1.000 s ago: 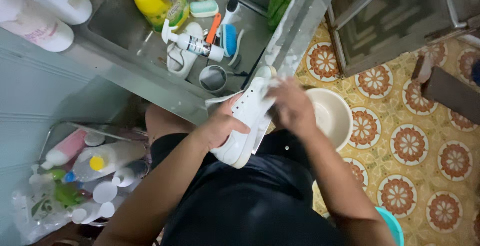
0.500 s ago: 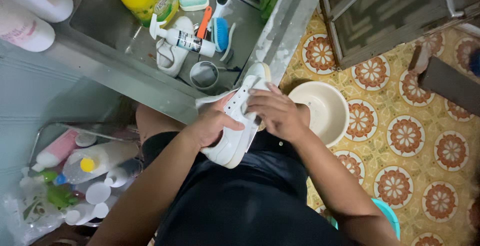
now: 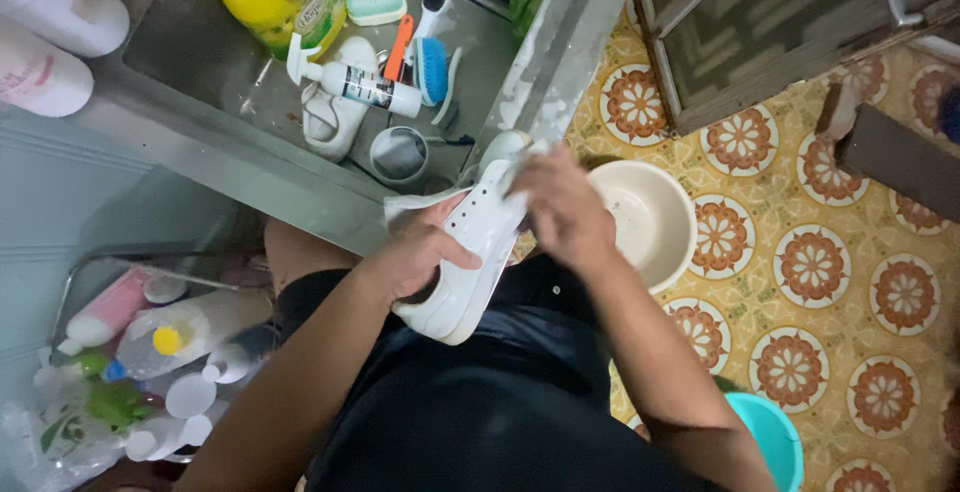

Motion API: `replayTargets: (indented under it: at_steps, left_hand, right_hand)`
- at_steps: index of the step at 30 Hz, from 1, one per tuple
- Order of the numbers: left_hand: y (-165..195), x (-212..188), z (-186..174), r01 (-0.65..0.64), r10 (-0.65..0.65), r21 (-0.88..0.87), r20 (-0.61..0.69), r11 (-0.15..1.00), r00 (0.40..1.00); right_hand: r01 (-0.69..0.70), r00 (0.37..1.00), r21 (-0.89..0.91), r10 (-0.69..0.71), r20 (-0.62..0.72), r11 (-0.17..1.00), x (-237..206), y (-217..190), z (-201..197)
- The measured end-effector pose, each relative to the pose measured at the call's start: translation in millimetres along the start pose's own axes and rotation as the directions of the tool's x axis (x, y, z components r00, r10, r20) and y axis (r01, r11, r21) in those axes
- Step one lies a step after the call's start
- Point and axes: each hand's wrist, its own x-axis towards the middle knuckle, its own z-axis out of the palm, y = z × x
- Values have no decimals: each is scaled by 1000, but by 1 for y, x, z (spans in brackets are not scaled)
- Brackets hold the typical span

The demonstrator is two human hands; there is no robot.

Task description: The person washes white sneakers at a stainless steel sink. They scrub the shoes with a blue sponge, rinse them under the tap, wipe the uppers with a white pad, and finish scrubbing with an orange brush.

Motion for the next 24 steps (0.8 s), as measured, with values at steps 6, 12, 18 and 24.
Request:
replayTargets:
  at_steps: [6,12,18,24]
  left_hand:
    - [-1,2,1,46,-46,20,-27,999,999]
    - [-3,2,11,-4,6,91,-24,996,1000]
    - [2,-2,16,54,-40,194,-76,979,996]
    - [0,-4,23,81,-18,442,-145,893,989]
  right_hand:
    - [10,998,-13,-11,-61,1000,-1,-2,0]
    - [98,994,10,-97,-55,995,-3,-5,2]
    - [4,995,-95,-13,-96,995,-1,-6,-2]
    - [-69,994,-182,52,-97,981,-6,-13,-6]
